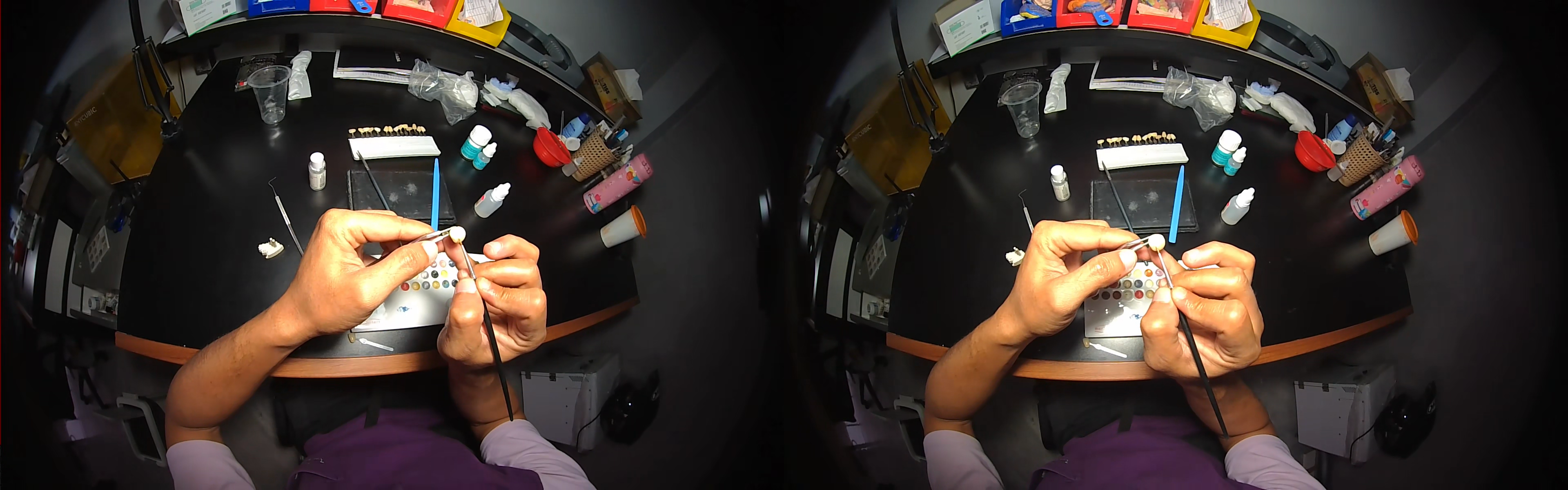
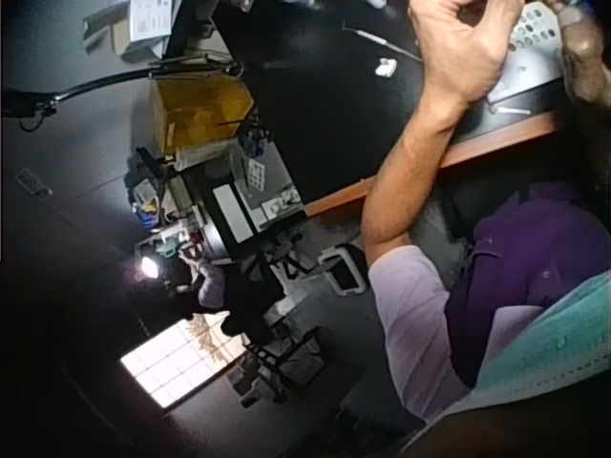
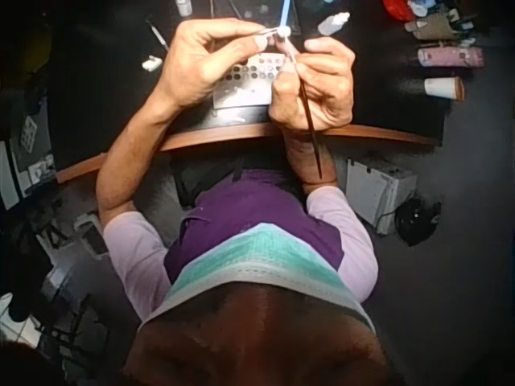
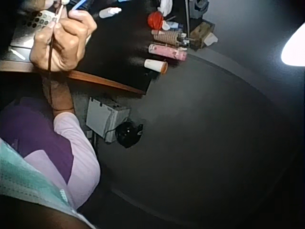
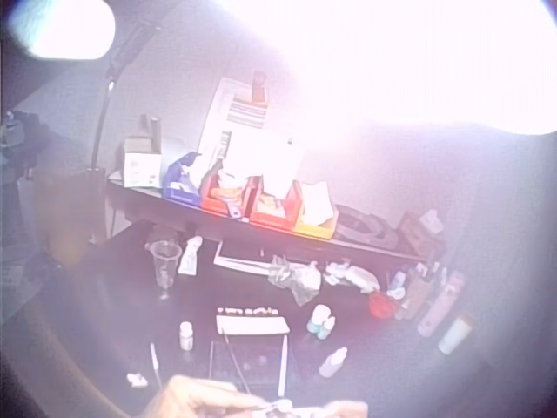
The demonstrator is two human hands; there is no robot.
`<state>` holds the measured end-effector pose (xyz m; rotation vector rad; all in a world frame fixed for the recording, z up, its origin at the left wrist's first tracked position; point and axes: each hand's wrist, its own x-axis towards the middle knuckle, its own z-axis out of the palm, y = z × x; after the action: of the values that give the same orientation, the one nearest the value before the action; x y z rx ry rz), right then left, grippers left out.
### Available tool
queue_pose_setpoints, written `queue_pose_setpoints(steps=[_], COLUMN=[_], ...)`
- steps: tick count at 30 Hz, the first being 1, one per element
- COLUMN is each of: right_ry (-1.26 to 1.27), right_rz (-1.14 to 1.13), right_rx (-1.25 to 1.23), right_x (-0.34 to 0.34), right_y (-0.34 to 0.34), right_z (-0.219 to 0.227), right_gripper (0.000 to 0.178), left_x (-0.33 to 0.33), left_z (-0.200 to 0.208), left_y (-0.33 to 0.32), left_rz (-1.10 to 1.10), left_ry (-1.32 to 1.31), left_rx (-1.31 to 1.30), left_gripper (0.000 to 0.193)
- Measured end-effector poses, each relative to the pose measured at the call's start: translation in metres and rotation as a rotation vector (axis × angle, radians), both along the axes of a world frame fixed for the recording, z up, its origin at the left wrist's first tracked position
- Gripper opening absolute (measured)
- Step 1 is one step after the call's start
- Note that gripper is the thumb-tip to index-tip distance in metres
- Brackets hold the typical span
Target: The person selects a jar from a drawer, mixes a blue substance with a liquid on a palette, and applies it to a dental crown using a fine brush.
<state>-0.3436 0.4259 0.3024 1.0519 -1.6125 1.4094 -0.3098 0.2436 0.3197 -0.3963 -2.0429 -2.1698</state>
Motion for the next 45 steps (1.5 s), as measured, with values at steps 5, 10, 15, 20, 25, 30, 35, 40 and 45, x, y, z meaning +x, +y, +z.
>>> queue_pose_setpoints(steps=[5, 10, 15, 20, 25, 30, 35, 40, 45], right_ry=[0.002, 0.013, 0.038, 0.039, 0.027, 0.008, 0.005, 0.021, 0.019], right_rz=[0.02, 0.026, -0.002, 0.004, 0.013, 0.029, 0.024, 0.014, 0.011], right_rx=[-0.023, -0.039, -0.007, -0.016, -0.026, -0.053, -0.052, -0.027, -0.03], right_x=[-0.0014, -0.0015, -0.0008, -0.002, -0.0024, -0.0023, -0.0013, -0.0011, -0.0017], right_y=[0.0007, -0.0001, -0.0011, -0.0011, -0.001, -0.0011, -0.0012, -0.0031, -0.0011], right_z=[-0.0035, -0.0032, 0.0012, -0.0013, -0.0006, -0.0024, -0.0025, -0.0023, -0.0011], right_gripper=[0.026, 0.025, 0.024, 0.024, 0.023, 0.022, 0.022, 0.022, 0.022], left_x=[0.0001, 0.0011, 0.0017, 0.0012, 0.0014, 0.0001, 0.0025, 0.0013, 0.0005], left_z=[-0.0002, 0.0019, 0.0038, 0.0015, 0.0035, -0.001, 0.0053, -0.0017, 0.0028], left_y=[0.0014, 0.0026, 0.0012, 0.0019, 0.0013, 0.0014, 0.0015, 0.0007, 0.0021], left_rz=[-0.001, -0.02, -0.022, -0.019, -0.026, -0.011, -0.013, 0.005, -0.008], left_ry=[0.023, -0.005, -0.025, -0.013, -0.021, 0.025, -0.006, 0.006, -0.003], left_rx=[0.021, 0.074, 0.049, 0.063, 0.052, 0.038, 0.033, 0.044, 0.032], left_gripper=[0.024, 0.023, 0.023, 0.023, 0.024, 0.024, 0.024, 0.022, 0.021])
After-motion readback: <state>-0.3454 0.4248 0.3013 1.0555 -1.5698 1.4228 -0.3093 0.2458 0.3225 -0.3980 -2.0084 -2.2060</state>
